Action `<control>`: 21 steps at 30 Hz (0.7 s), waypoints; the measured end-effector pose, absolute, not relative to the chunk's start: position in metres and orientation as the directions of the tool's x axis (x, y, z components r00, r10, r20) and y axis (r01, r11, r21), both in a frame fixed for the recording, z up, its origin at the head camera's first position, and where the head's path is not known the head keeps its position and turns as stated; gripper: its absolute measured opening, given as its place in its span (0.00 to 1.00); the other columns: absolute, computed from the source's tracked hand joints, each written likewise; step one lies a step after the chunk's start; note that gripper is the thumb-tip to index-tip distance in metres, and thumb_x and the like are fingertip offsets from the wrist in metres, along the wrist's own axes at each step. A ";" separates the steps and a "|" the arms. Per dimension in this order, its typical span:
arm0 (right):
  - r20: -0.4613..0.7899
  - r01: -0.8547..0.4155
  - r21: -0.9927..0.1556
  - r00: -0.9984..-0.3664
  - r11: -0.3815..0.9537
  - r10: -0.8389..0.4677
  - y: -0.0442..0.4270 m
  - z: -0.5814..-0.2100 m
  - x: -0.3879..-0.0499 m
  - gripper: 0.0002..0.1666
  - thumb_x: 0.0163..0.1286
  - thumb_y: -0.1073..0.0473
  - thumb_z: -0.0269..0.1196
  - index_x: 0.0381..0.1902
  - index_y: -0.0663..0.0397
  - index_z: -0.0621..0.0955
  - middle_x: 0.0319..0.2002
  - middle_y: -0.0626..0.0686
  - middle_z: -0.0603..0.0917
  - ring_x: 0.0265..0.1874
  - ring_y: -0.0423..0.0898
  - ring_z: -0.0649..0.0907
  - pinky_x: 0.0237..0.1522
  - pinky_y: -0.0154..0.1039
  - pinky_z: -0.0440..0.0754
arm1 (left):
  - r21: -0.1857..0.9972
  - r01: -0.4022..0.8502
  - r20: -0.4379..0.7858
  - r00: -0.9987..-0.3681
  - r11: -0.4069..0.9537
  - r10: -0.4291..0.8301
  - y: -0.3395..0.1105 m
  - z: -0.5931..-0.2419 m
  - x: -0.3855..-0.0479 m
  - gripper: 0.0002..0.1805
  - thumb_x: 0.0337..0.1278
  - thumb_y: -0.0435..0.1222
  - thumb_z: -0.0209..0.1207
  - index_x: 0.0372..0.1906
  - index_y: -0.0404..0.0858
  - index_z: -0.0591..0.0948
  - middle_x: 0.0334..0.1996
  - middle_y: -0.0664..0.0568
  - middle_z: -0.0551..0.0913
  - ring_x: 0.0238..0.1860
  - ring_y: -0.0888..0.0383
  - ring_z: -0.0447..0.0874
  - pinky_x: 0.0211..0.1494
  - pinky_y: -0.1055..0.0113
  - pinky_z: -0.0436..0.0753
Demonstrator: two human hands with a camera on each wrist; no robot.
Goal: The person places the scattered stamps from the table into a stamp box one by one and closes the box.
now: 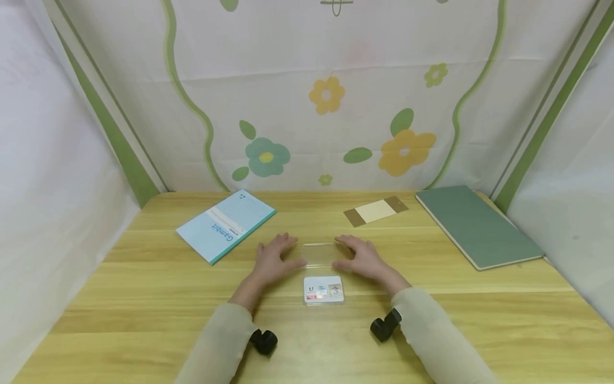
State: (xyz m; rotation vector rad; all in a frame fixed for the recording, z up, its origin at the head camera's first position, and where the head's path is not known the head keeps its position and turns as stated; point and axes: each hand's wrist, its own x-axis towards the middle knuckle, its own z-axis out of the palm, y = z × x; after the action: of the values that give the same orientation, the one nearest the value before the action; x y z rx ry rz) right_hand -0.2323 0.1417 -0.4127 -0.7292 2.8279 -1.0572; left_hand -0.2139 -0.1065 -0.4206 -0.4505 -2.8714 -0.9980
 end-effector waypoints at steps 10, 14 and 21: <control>0.157 -0.434 -0.527 -0.895 0.731 -0.419 0.140 -0.421 -0.231 0.39 0.48 0.42 0.63 0.56 0.54 0.69 0.59 0.58 0.63 0.58 0.56 0.58 0.55 0.59 0.39 | 0.400 0.342 0.195 -0.938 0.850 0.286 -0.098 -0.426 -0.213 0.39 0.39 0.64 0.52 0.57 0.46 0.69 0.61 0.43 0.58 0.62 0.45 0.49 0.56 0.40 0.39; 0.164 -0.429 -0.522 -0.899 0.737 -0.407 0.140 -0.422 -0.230 0.38 0.48 0.43 0.64 0.56 0.54 0.70 0.59 0.57 0.63 0.58 0.56 0.58 0.55 0.59 0.40 | 0.377 0.341 0.193 -0.938 0.861 0.287 -0.097 -0.428 -0.213 0.38 0.40 0.64 0.51 0.57 0.47 0.69 0.61 0.43 0.58 0.62 0.46 0.48 0.56 0.40 0.39; 0.171 -0.433 -0.549 -0.895 0.715 -0.411 0.137 -0.419 -0.228 0.37 0.48 0.44 0.65 0.54 0.54 0.71 0.58 0.58 0.64 0.58 0.57 0.59 0.55 0.59 0.39 | 0.414 0.334 0.194 -0.941 0.847 0.277 -0.099 -0.430 -0.213 0.37 0.39 0.63 0.52 0.55 0.48 0.71 0.61 0.43 0.57 0.62 0.46 0.48 0.56 0.40 0.38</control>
State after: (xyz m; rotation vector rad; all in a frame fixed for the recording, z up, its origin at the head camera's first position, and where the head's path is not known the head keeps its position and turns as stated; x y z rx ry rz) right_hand -0.2285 0.1368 -0.4193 -0.7252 2.9429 -0.9571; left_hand -0.2127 -0.0995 -0.4296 -0.4813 -2.8962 -0.6838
